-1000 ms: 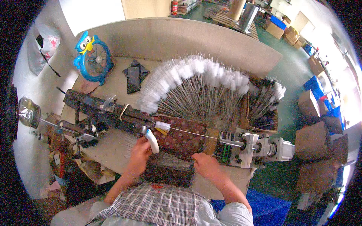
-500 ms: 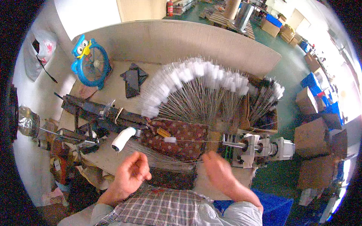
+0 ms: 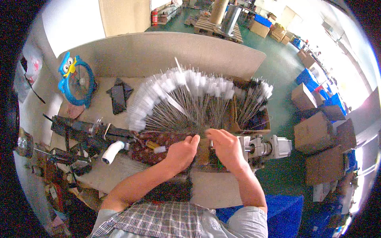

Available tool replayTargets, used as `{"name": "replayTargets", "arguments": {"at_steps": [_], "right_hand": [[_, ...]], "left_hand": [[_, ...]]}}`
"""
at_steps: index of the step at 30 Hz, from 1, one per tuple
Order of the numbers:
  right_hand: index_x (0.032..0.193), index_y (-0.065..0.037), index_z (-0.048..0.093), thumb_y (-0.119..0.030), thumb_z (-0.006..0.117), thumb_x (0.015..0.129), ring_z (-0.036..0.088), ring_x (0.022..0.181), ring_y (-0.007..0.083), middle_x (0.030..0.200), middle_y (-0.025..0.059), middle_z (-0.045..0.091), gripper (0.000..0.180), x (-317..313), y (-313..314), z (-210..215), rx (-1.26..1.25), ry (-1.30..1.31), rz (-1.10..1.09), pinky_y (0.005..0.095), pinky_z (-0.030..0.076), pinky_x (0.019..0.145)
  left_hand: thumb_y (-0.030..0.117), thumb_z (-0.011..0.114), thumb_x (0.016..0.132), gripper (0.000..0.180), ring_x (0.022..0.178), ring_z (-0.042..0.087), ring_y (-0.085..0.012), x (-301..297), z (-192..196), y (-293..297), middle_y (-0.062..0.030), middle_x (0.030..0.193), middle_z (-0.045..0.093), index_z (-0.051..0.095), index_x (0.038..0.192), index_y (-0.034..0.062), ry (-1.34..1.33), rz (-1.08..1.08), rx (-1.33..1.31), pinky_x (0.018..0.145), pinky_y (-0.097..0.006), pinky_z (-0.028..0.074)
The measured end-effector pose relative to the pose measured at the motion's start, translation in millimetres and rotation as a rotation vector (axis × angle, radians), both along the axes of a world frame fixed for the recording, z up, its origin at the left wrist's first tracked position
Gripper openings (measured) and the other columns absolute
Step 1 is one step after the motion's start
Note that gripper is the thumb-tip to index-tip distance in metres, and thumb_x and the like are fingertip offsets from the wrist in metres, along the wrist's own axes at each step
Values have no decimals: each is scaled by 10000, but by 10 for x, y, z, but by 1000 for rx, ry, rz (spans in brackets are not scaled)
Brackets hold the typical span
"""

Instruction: The person is assembling small industrial brushes using a manual machine and components on a workbench.

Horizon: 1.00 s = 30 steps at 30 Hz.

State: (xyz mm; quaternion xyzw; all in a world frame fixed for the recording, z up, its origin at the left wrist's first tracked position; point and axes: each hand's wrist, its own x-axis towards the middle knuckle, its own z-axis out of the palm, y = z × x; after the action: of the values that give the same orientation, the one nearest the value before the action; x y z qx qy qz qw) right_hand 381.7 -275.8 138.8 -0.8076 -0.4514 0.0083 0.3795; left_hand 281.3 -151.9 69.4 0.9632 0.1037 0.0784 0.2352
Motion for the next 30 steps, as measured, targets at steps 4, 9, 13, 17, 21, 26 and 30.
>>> {"name": "replayTargets", "arguments": {"at_steps": [4, 9, 13, 17, 21, 26, 30], "right_hand": [[939, -67, 624, -55, 592, 769, 615, 724, 295, 783, 116, 636, 174, 117, 18, -224, -51, -224, 4, 378, 493, 631], [758, -153, 702, -212, 657, 729, 591, 728, 253, 726, 59, 642, 80, 115, 38, -108, -228, -102, 251, 363, 488, 652], [743, -122, 711, -251, 708, 680, 572, 681, 214, 675, 10, 644, 144, 97, 199, -91, 4, -133, 360, 333, 480, 635], [685, -133, 657, -230, 661, 685, 546, 704, 199, 681, -19, 611, 97, -156, 828, -258, 83, -235, 624, 320, 476, 647], [682, -123, 640, -215, 648, 703, 536, 743, 213, 672, -3, 583, 95, -385, 1201, -337, 108, -202, 676, 338, 474, 666], [653, -97, 608, -199, 644, 709, 538, 780, 224, 699, 16, 596, 122, -636, 1475, -469, 13, -222, 508, 361, 473, 666], [639, -89, 595, -196, 649, 690, 541, 769, 228, 706, 14, 601, 130, -756, 1576, -455, -44, -264, 505, 366, 475, 663]], "left_hand": [[128, 519, 788, 158, 714, 610, -275, 111, -49, 94, -105, 791, 543, 500, 925, 53, -86, -33, 207, 573, -399, 500], [155, 558, 715, 102, 766, 589, -219, 283, -149, 625, -70, 811, 551, 562, 791, 87, -193, 109, 669, 625, -362, 492], [116, 614, 734, 229, 848, 595, -252, -244, -73, 642, -116, 1017, 595, 623, 952, 45, -335, 81, 479, 711, -364, 496], [91, 642, 767, 247, 872, 609, -289, -973, -173, 452, -150, 1023, 606, 632, 1007, 31, -337, 134, 135, 741, -363, 499], [100, 628, 802, 206, 840, 624, -228, -1428, -183, 378, -123, 917, 634, 638, 991, 17, -237, 412, -236, 708, -318, 503], [161, 606, 844, 218, 808, 609, -174, -1715, -240, 549, -92, 890, 640, 624, 969, -16, -299, 746, -1092, 688, -303, 497], [339, 522, 898, 325, 680, 588, -169, -1780, -326, 731, -84, 807, 626, 625, 894, 31, -588, 757, -1552, 614, -324, 492]]}}
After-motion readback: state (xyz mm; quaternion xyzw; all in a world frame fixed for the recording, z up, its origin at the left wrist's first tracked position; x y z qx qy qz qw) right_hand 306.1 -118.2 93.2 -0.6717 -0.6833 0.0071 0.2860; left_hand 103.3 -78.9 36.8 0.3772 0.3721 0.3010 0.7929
